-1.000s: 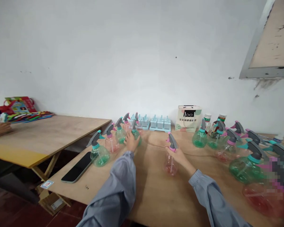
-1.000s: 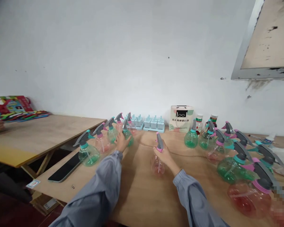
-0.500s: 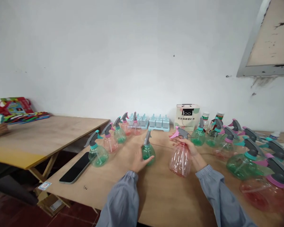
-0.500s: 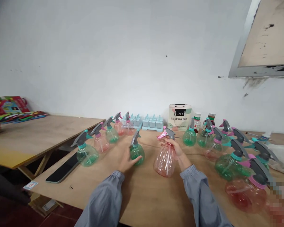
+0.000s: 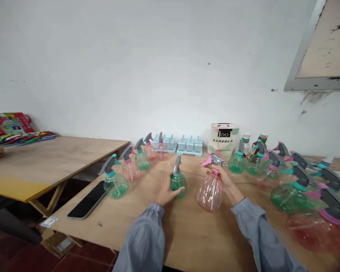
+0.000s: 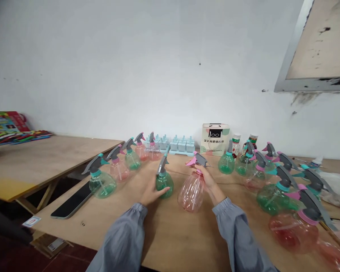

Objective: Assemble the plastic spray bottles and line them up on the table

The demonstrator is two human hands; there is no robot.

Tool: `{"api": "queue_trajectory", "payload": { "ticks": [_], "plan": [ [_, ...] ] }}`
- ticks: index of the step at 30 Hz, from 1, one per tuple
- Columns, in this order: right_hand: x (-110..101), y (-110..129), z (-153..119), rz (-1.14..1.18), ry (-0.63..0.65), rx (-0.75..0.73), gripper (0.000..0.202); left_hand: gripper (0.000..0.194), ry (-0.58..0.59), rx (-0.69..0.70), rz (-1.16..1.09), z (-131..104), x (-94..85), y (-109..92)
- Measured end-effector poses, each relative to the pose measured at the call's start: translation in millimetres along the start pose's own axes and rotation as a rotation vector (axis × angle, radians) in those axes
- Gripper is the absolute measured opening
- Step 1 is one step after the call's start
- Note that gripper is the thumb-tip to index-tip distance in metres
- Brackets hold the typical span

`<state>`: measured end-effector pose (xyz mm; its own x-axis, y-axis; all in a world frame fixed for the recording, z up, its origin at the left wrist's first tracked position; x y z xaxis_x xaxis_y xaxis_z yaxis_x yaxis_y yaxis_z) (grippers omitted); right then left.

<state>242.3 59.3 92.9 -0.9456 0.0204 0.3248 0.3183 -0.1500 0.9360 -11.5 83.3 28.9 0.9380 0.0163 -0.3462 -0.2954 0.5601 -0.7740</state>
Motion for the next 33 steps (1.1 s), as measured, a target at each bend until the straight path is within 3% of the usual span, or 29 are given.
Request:
{"api": "queue_trajectory", "payload": {
  "ticks": [7,13,18,33],
  "plan": [
    [2.4,5.1,-0.9,0.013,0.036,-0.103,0.029,0.077,-0.004,-0.024,0.010,-0.3,0.2,2.1],
    [15.6,2.2,-11.3,-0.040,0.157,-0.036,0.036,0.075,-0.009,0.008,0.013,-0.2,0.2,0.5],
    [13.1,2.2,-15.1,-0.075,0.120,-0.043,0.028,0.072,-0.002,0.009,0.026,0.0,1.0,0.0],
    [6.0,2.3,-9.5,-0.134,-0.015,-0.107,0.029,0.074,0.002,-0.005,0.036,-0.4,0.6,-2.2]
  ]
}}
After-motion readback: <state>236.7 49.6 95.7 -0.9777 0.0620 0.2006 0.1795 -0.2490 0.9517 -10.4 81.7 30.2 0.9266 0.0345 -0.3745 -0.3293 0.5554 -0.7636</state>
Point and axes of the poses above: each hand's wrist, its own z-axis towards the middle knuckle, its own x-axis out of the palm, y = z × x, the point moved 6 cm from there along z, towards the middle knuckle, and after that the axes turned 7 degrees about -z, right-handed, at the moved point
